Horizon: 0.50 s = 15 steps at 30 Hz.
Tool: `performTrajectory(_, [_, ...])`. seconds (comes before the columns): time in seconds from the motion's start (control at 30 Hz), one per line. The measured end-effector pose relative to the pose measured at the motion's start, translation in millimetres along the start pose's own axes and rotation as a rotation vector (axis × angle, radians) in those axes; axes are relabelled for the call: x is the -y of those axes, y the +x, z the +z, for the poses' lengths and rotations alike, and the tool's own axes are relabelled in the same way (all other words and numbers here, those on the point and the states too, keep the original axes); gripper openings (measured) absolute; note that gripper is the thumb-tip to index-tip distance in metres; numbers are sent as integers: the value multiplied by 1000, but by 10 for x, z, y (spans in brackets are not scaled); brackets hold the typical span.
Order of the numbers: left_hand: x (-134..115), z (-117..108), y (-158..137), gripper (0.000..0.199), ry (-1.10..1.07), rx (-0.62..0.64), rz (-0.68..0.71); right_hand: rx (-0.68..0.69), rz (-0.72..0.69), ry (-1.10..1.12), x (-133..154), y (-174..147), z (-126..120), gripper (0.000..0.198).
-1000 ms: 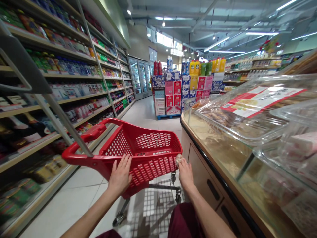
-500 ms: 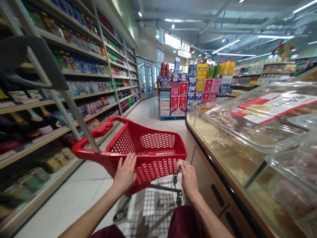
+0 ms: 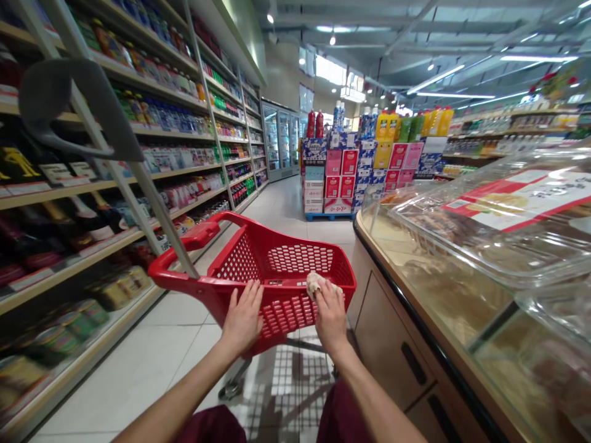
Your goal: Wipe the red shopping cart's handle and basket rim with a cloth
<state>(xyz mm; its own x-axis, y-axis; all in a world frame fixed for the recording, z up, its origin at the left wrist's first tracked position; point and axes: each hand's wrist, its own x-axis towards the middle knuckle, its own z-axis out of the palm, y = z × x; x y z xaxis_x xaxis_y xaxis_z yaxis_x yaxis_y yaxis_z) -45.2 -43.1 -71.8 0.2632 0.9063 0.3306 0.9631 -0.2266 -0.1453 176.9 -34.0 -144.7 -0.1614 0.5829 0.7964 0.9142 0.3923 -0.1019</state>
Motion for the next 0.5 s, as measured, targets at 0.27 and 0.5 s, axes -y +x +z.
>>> performTrajectory(0.27, [30, 40, -28, 61, 7, -4, 27, 116, -64, 71, 300, -72, 110, 45])
performTrajectory(0.5, [38, 55, -45, 62, -2, -11, 21, 223, -73, 101, 408, -65, 158, 48])
